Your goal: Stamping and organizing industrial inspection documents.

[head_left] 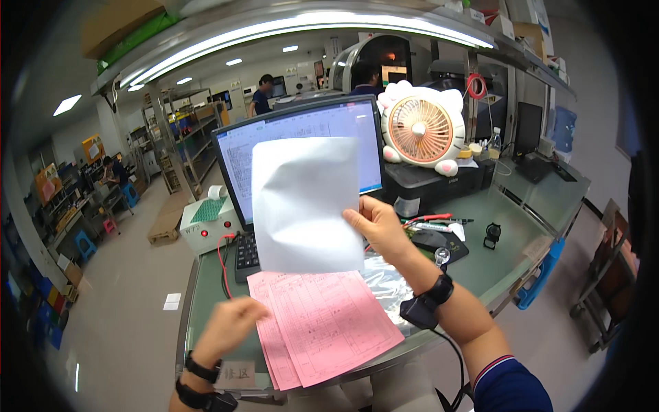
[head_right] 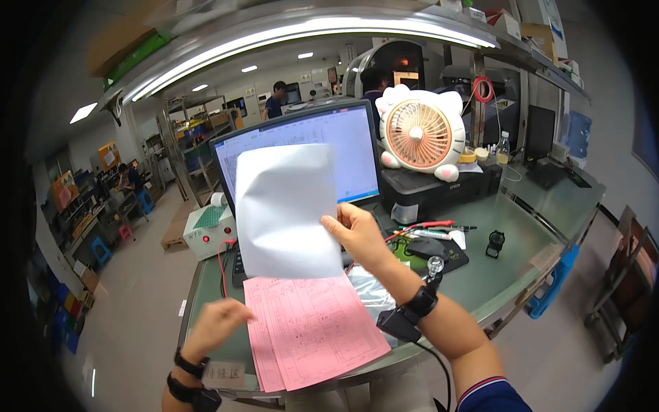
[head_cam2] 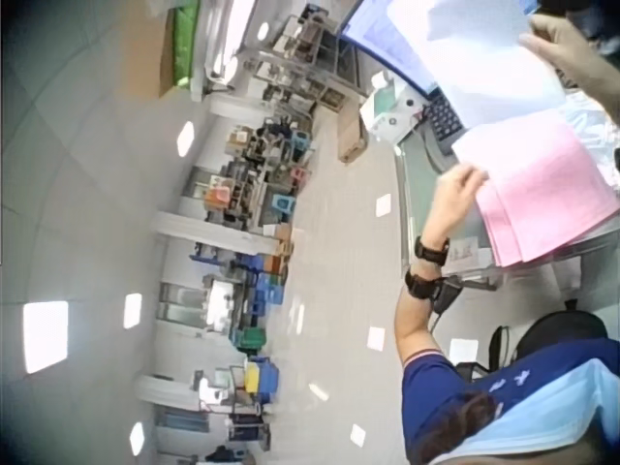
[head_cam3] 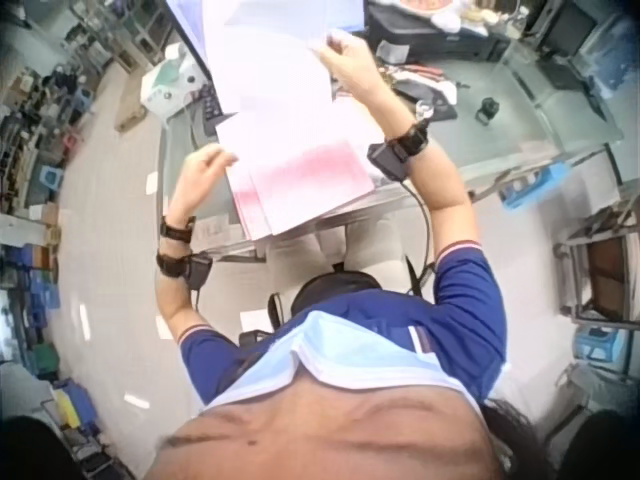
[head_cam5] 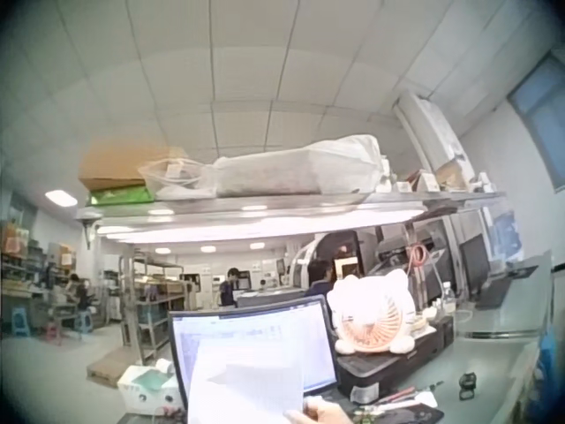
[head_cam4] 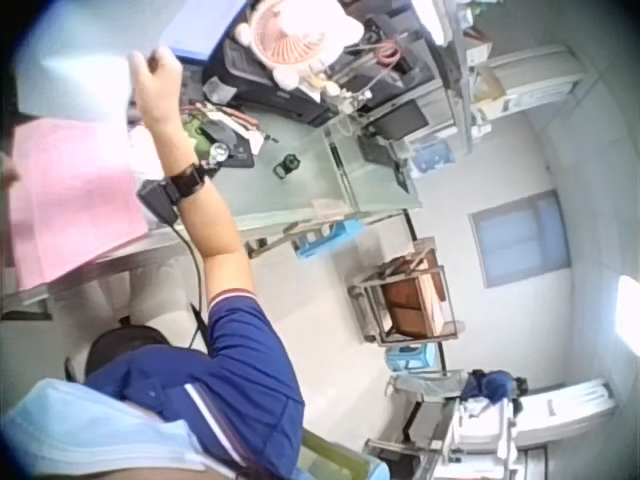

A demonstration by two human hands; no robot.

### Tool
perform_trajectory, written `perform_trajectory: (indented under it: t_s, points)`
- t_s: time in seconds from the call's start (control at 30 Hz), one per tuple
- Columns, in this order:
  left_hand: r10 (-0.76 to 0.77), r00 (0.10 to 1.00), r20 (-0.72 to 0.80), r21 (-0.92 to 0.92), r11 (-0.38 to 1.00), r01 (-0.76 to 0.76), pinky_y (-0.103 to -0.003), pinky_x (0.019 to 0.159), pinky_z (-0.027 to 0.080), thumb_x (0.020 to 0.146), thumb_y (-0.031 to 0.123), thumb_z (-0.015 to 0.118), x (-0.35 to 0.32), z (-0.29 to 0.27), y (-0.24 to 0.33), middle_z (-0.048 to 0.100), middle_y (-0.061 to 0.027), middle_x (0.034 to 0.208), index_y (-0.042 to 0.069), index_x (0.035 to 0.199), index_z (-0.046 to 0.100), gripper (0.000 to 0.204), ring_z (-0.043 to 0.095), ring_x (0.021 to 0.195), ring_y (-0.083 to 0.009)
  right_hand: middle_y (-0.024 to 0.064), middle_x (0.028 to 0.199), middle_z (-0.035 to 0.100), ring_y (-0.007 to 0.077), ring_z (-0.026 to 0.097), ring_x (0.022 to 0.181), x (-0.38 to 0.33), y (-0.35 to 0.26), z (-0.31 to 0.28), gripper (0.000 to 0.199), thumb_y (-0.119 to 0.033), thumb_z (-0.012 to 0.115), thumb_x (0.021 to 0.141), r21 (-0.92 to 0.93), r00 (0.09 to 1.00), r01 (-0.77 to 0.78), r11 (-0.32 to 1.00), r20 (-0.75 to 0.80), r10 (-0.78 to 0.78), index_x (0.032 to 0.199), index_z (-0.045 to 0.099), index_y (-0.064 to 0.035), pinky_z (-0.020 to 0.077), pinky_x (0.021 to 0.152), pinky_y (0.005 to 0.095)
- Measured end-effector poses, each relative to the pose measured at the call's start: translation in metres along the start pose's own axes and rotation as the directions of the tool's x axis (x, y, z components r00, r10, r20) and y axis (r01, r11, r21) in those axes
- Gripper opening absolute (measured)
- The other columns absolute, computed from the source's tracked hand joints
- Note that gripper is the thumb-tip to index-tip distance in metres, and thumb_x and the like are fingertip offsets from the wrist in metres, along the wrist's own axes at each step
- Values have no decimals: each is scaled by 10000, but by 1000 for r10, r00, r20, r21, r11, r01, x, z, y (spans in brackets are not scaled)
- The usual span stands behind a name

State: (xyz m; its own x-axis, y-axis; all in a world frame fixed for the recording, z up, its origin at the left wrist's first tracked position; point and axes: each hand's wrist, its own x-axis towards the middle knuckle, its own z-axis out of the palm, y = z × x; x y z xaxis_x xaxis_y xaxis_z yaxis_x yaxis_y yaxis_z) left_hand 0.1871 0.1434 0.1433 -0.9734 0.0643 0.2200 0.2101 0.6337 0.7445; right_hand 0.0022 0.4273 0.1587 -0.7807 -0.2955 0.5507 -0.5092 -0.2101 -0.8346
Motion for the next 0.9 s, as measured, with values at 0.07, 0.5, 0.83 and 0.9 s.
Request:
perform_trajectory:
  t_s: [0.07, 0.5, 0.83, 0.9]
  points:
    - [-5, 957, 290, -143, 989, 49, -302, 837, 514, 927, 294, 680, 15, 31, 10, 689, -81, 1112, 10, 1168, 660, 373, 646, 986, -150, 25, 883, 661, 68, 586, 724, -3, 9, 11, 211, -159, 629, 958, 170, 986, -149, 974, -51, 160, 1076, 576, 8, 475, 613, 243]
    - [-208, 973, 98, -952, 266, 153, -419, 1015, 448, 1002, 200, 509, 82, 91, -23, 516, -147, 1339, -36, 1402, 367, 486, 539, 1208, -261, 147, 1218, 588, 224, 628, 1075, -38, 66, 33, 429, -159, 634, 946, 527, 803, -577, 625, 225, 551, 1298, 475, 27, 556, 890, 390]
    - [-132, 979, 158, -975, 133, 175, -441, 1094, 388, 1026, 412, 452, 77, 95, -42, 488, -92, 1407, 102, 1462, 350, 544, 477, 1302, -271, 234, 1453, 433, 348, 523, 1267, -51, 75, 51, 553, -24, 629, 877, -303, 964, 33, 952, 262, 50, 1401, 455, -6, 450, 1032, 398]
    - [-66, 994, 92, -966, 238, 106, -445, 1120, 359, 987, 635, 299, 74, 100, -38, 406, -83, 1478, 128, 1498, 284, 720, 412, 1361, -262, 262, 1493, 369, 405, 463, 1308, -56, 71, 58, 715, 57, 597, 762, -487, 863, 462, 741, 439, -250, 1444, 454, -106, 408, 1065, 443]
